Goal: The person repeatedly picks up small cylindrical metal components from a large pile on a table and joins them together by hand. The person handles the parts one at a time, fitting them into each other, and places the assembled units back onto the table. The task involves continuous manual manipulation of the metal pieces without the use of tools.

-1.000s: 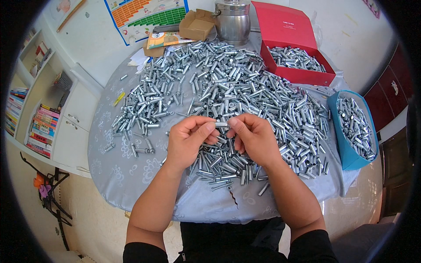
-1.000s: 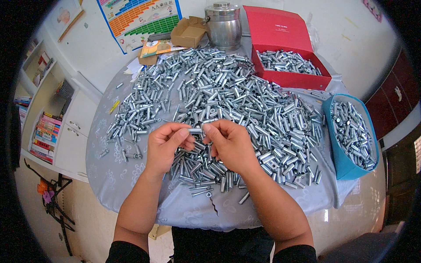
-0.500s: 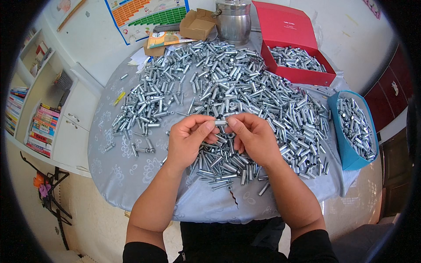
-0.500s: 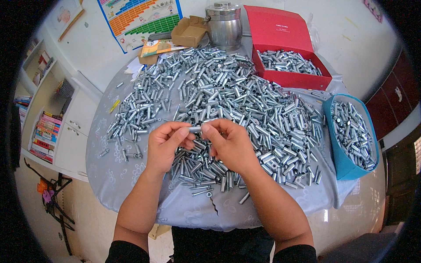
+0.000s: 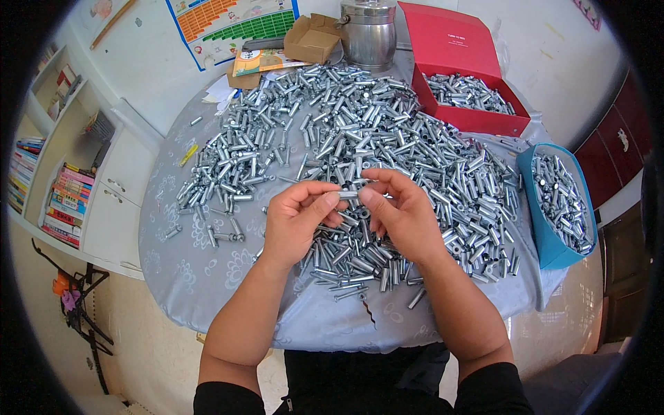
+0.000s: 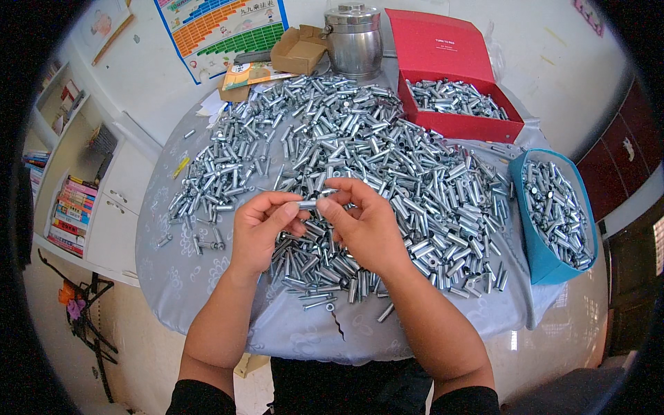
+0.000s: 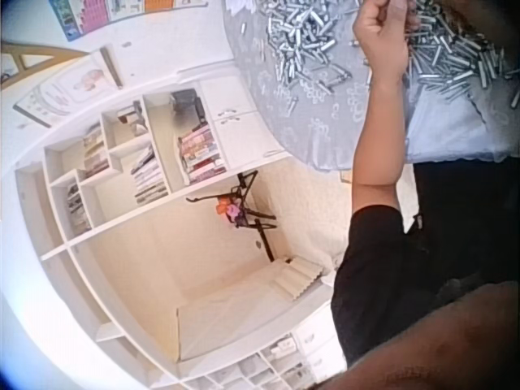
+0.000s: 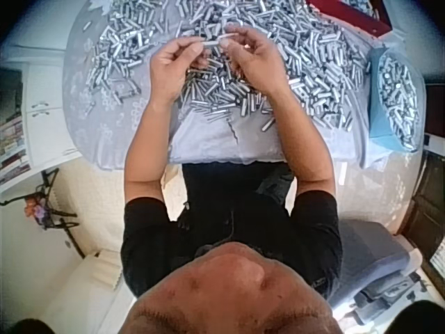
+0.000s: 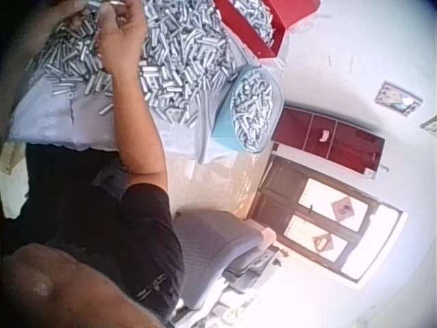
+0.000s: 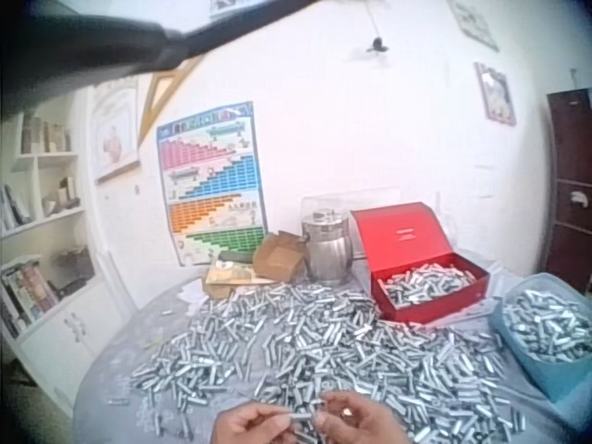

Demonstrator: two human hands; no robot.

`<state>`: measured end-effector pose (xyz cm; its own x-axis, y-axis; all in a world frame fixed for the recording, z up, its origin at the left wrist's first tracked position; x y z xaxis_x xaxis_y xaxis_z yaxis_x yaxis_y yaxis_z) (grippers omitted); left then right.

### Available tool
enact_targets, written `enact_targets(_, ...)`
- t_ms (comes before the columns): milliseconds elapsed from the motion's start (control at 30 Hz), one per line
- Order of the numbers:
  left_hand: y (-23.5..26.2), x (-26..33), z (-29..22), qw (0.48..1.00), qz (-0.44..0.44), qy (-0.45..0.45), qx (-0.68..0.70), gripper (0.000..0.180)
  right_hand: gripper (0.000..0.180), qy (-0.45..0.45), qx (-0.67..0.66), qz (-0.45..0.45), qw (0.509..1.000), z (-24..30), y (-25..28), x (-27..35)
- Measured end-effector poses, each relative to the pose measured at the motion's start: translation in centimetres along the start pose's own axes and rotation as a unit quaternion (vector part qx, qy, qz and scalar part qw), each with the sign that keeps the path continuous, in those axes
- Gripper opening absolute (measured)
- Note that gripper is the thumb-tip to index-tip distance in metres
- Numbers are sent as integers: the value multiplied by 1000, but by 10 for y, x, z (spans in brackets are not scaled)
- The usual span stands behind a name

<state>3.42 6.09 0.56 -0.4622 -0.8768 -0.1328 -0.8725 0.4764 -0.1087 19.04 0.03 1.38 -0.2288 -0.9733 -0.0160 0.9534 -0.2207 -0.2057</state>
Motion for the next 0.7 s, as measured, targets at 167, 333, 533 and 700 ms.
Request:
enact_targets(167, -2, 0, 0, 1000, 7, 3, 5, 18, 21, -10, 30, 43, 999, -5, 0, -2)
enact_targets(333, -1, 0, 0, 1000, 1, 3, 2, 18, 24, -20, 12, 24, 999, -5, 1, -1)
enact_targets(533, 1, -1, 0, 1000, -18, 16, 9, 17, 31, 29, 27, -31, 999, -1, 7, -1)
enact_targets(700, 0, 0, 2, 1000, -2, 3, -17, 18, 29, 95, 103, 35, 989, -4, -3, -1)
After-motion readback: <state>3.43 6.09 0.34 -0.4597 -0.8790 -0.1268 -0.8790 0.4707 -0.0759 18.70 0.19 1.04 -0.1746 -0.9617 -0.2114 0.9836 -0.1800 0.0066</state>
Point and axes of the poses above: each hand's wrist, its own x-axis away from the middle knuckle, its own y-axis out of the back of the hand, z = x × y, the point moved 7 cm from there along -x, towards the middle knuckle, and after that the axes turned 2 degrees about -x, right-handed, at the moved point
